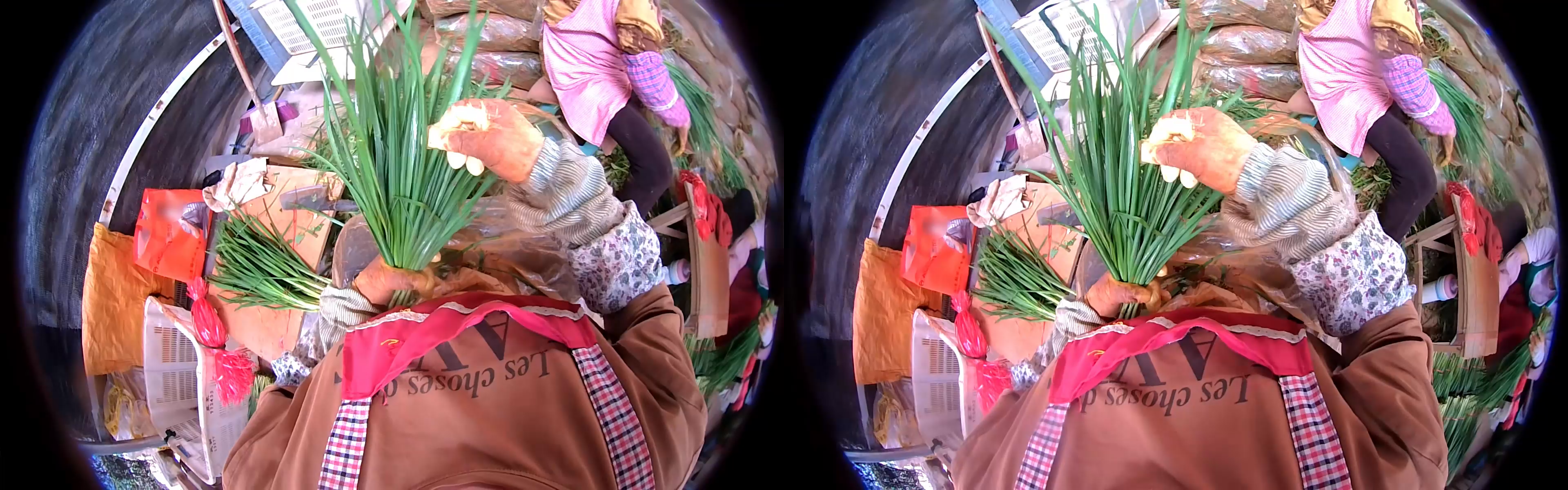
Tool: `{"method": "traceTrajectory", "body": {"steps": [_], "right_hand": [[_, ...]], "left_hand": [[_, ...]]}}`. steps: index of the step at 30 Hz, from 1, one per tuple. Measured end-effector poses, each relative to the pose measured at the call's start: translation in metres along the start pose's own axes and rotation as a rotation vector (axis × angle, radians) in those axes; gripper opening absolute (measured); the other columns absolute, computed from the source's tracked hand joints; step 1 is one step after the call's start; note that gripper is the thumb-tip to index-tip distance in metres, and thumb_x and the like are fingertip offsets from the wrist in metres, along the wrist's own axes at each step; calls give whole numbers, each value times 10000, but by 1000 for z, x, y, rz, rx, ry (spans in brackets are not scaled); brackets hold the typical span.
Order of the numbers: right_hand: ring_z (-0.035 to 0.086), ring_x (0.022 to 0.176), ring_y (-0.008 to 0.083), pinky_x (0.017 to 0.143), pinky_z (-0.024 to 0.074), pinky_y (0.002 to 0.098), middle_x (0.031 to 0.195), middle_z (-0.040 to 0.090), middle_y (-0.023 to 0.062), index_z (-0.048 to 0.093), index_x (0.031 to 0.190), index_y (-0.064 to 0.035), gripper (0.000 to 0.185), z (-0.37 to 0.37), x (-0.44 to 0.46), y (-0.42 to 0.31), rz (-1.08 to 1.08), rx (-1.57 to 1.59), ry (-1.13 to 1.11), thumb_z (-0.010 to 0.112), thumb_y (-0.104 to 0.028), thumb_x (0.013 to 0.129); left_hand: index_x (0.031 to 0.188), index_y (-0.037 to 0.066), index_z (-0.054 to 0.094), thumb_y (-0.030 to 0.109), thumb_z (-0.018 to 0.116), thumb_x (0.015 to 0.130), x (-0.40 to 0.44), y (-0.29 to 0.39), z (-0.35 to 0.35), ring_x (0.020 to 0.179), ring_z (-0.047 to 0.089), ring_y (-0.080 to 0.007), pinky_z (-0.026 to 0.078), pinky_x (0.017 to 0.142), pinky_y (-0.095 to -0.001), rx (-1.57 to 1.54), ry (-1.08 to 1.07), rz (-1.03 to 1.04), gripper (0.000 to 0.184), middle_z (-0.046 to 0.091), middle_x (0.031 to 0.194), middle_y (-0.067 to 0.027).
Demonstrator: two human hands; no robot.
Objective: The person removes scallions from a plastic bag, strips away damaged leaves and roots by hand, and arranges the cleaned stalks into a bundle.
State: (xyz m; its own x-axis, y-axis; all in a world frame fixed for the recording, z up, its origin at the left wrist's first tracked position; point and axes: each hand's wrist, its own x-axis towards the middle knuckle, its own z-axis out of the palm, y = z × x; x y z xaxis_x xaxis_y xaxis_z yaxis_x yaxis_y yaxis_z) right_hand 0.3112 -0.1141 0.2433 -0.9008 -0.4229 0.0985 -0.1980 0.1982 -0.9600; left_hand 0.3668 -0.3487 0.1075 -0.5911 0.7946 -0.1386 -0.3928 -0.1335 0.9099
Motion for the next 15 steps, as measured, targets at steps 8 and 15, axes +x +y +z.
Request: {"method": "traceTrajectory", "body": {"steps": [8,15], "right_hand": [[478,439,94,449,402,216,787,613,95,571,968,21,235,-54,-1,2,-384,117,-125,494,-174,863],[597,744,221,700,455,325,836,606,111,607,951,-116,294,-29,18,-18,-64,-541,210,576,-348,772]], "left_hand": [[1117,21,476,207,686,694,4,-14,-29,638,549,-184,426,812,-363,-124,53,123,507,569,670,-73],[1018,-22,516,105,703,627,9,2,-25,632,581,-198,473,629,-306,-16,232,147,452,601,701,-101]]}}
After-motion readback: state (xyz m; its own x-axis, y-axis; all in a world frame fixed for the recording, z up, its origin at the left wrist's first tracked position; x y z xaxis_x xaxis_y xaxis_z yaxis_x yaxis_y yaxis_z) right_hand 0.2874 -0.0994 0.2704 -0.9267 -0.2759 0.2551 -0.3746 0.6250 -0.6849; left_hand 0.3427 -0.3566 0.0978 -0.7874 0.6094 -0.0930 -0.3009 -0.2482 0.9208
